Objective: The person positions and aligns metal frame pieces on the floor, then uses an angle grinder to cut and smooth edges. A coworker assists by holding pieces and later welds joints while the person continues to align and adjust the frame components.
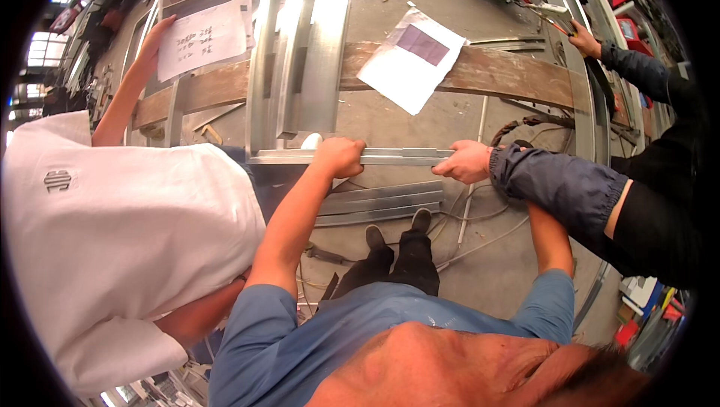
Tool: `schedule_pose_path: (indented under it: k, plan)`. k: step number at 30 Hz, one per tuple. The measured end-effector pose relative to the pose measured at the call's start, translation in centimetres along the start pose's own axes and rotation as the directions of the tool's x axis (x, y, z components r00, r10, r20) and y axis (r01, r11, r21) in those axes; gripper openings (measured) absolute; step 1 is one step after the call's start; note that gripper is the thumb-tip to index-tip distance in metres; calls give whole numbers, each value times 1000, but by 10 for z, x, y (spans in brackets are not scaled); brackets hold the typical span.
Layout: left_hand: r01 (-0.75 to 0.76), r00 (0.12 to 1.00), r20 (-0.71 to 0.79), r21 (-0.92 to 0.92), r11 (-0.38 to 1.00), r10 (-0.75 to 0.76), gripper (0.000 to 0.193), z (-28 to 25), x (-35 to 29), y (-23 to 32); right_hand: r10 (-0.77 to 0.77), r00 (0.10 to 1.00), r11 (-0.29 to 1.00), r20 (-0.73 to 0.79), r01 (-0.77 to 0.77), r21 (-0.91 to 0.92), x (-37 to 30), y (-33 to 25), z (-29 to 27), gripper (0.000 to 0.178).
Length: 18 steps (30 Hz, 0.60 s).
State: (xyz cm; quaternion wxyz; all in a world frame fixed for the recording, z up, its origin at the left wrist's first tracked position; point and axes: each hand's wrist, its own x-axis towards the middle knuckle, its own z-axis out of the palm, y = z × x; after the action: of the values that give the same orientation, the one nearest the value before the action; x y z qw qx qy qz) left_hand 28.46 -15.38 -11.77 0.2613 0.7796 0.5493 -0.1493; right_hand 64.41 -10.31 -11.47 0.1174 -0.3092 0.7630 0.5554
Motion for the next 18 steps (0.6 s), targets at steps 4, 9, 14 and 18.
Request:
schedule_pose_path:
  k: [4, 9, 14, 18]
  plan:
    - [-11, 1000, -24, 1, 1000, 11, 27, 1, -2, -2, 198, 979, 858, -45, -196, -475, 4, -33, 11, 43]
    - [-6, 1000, -17, 1, 1000, 6, 27, 1, 0, 1, 333, 932, 608, -145, -330, -722, 8, -50, 13, 42]
    - [1, 1000, -14, -3, 1000, -1, 28, 2, -2, -1, 340, 929, 592, -148, -333, -734, 11, -55, 15, 42]
    - [-5, 1000, -22, 18, 1000, 5, 28, 2, -1, 0, 316, 938, 390, -142, -265, -882, 17, -71, 23, 56]
